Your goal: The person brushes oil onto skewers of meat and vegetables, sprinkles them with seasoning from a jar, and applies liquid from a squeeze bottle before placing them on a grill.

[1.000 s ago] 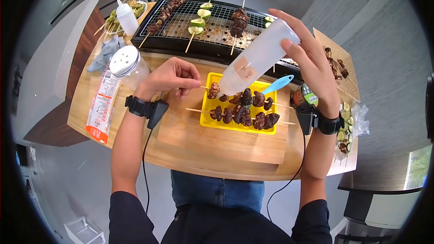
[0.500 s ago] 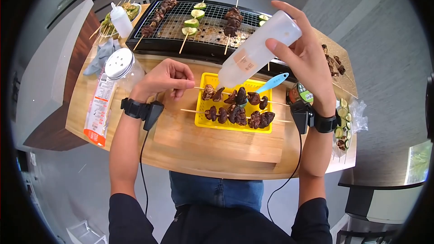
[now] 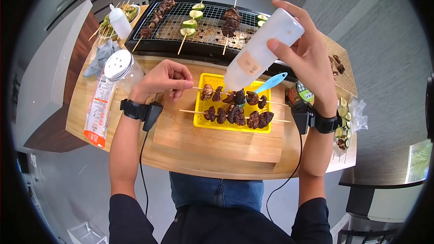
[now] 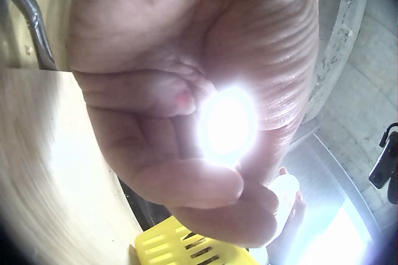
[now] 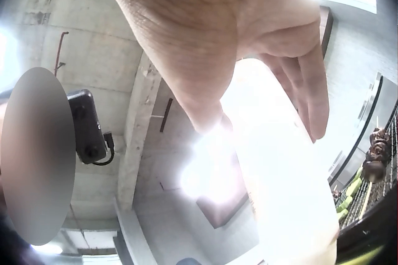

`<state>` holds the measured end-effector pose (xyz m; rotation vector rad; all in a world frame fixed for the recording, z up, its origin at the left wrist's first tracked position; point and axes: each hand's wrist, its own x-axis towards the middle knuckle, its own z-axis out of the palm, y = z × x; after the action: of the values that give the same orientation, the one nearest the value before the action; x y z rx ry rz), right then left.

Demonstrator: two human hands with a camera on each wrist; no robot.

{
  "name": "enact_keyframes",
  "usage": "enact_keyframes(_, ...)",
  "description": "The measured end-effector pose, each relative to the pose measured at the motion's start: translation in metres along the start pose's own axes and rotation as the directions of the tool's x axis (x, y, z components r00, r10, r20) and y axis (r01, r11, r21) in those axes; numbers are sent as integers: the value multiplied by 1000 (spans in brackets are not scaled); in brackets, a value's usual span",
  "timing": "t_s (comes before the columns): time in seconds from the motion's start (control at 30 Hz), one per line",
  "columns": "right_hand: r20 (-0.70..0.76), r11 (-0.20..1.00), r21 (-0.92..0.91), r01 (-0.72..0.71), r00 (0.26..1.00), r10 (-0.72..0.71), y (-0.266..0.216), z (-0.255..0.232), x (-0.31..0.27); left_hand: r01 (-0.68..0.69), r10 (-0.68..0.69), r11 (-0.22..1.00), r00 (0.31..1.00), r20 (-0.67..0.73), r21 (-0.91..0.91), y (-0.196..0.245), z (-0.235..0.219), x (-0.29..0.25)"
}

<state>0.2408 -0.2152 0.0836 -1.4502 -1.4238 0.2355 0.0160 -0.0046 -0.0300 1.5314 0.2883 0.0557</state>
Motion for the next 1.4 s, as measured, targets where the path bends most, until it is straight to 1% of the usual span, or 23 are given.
enact_keyframes(0.07,8,1000,-27,1,1000,-1,0,-1,0,2,-2,1000,1000,3,-2,-2,-1,0)
enact_keyframes(0.43,-29,1000,-10,-21,999,21,-4,-11,-2,10,-10,1000,1000,-2,9,1,0,-1)
enact_keyframes(0.5,-39,1000,-12,-25,999,24,-5,-12,-3,20,-20,1000,1000,22,0,2,-1,-1)
enact_keyframes(0.6,-23,999,-31,-17,1000,17,-3,-10,-3,20,-20,1000,1000,24,1,0,-2,-1)
enact_keyframes(0.67,8,993,-117,8,1000,-7,-2,-6,-2,18,-18,1000,999,27,-2,-1,-2,-1)
enact_keyframes(0.77,-21,995,-98,31,999,-33,2,0,-1,14,-14,1000,1000,27,-3,0,-2,-1)
enact_keyframes(1.1,-39,995,-102,15,999,-19,0,-3,-1,7,-7,1000,1000,18,-6,0,-1,-1)
enact_keyframes(1.17,-54,996,-75,55,997,-59,1,-7,-1,7,-7,1000,1000,18,-2,0,-1,-1)
enact_keyframes(1.3,-51,997,-71,44,998,-47,3,-14,-2,7,-7,1000,1000,10,9,1,0,-1)
enact_keyframes(1.4,-44,998,-70,7,999,-10,1,-17,-3,7,-7,1000,1000,7,13,0,-1,-1)
